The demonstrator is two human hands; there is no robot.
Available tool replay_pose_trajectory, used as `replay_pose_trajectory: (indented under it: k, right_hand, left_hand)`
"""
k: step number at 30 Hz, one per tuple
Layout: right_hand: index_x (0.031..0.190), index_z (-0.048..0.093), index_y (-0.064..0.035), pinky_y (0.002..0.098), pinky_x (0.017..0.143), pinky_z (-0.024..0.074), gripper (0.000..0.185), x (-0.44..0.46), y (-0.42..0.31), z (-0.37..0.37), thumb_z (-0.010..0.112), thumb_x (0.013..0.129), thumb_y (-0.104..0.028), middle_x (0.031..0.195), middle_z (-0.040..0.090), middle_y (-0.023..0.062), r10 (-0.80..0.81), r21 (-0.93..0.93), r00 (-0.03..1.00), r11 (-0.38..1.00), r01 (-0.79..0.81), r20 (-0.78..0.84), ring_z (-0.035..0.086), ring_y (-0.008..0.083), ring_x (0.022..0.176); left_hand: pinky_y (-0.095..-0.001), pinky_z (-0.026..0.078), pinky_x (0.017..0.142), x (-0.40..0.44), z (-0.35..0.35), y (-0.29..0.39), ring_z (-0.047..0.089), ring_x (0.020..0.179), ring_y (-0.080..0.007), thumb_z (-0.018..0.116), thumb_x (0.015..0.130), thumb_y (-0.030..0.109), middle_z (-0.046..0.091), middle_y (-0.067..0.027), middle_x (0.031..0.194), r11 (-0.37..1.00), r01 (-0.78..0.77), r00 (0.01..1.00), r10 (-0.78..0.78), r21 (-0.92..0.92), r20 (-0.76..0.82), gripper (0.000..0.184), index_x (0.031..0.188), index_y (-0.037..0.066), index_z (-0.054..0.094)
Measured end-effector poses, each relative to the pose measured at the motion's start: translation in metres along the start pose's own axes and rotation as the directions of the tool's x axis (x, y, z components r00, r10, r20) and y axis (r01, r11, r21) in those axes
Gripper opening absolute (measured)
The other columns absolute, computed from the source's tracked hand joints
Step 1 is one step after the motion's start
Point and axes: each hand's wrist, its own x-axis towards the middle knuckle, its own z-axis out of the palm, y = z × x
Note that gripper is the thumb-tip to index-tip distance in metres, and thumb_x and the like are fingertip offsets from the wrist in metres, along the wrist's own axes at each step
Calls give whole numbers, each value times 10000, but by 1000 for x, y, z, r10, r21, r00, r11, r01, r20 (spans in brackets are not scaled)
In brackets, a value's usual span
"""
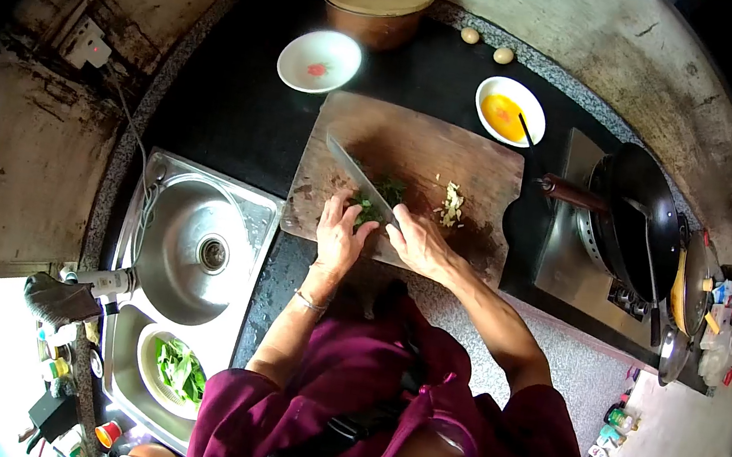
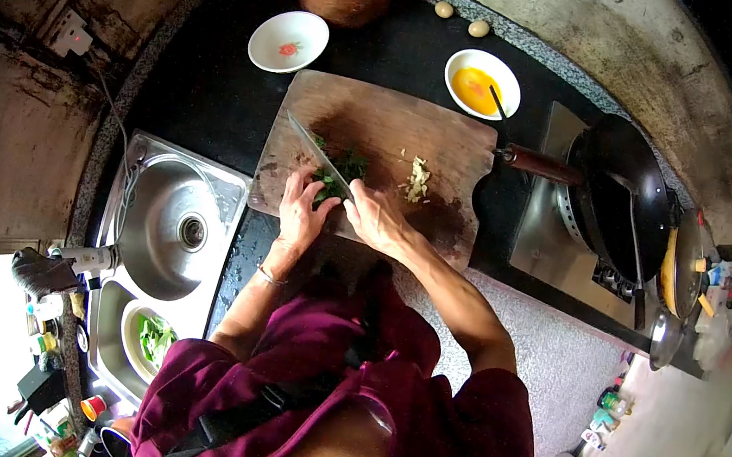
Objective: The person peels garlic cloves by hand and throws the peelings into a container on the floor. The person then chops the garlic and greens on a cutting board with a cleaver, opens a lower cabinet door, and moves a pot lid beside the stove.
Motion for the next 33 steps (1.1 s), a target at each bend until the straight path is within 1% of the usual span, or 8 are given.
replay_pose_trajectory:
  k: [12,15,19,20,22,25,28,33]
  right_hand:
    - [887,378,10,430,430,388,173,-6,-7,-16,509,852,-98,552,499,201,51,-17,990,999,-49,134,530,362,487]
    - [890,379,8,416,406,395,161,-12,4,-1,487,862,-108,535,494,195,-69,-53,997,996,71,43,521,362,464]
    - [895,382,23,409,374,394,141,11,-1,22,462,874,-92,535,503,169,-49,-63,998,997,52,33,508,303,431]
    - [911,376,16,442,419,384,175,20,5,28,494,869,-107,560,486,192,-54,-43,999,998,54,-4,497,390,475]
    - [896,368,3,452,441,380,178,33,6,27,489,875,-125,585,497,217,63,38,997,997,-65,47,503,406,514]
    - [888,350,-15,444,463,385,182,28,10,13,471,887,-150,583,498,223,61,88,998,994,-59,-21,509,389,524]
    - [896,353,-18,447,463,378,191,20,-1,-3,462,893,-175,594,506,224,146,78,989,986,-144,-24,523,394,539]
    - [910,359,-16,452,466,369,187,2,-5,-13,463,891,-170,584,507,212,138,14,987,990,-140,84,519,379,524]
  left_hand:
    - [-359,462,727,2,10,-11,553,813,-298,639,643,-23,598,-100,871,990,-68,998,66,-124,-20,212,843,40,611]
    - [-365,464,715,3,11,-12,552,806,-297,624,630,-41,595,-103,861,987,-80,997,78,-141,-17,201,815,36,608]
    - [-360,466,718,3,13,-16,552,793,-298,601,631,-54,596,-106,856,984,-73,996,78,-161,30,194,805,32,606]
    - [-362,467,718,5,11,-14,554,790,-299,600,633,-53,599,-105,847,986,-89,995,95,-144,31,186,799,32,608]
    - [-364,471,711,7,11,-16,559,783,-301,607,632,-49,602,-101,839,982,-90,994,99,-169,48,191,803,36,614]
    - [-369,456,738,7,15,-18,551,813,-276,633,623,-26,606,-85,840,972,-95,995,95,-215,-8,200,808,49,623]
    - [-359,424,762,10,3,-10,522,873,-240,662,604,21,598,-43,826,996,-90,996,90,-1,-14,199,790,78,621]
    - [-408,360,874,12,-1,-11,449,1038,-287,704,565,61,518,-62,1065,1000,6,1000,-6,-9,-28,208,756,132,661]
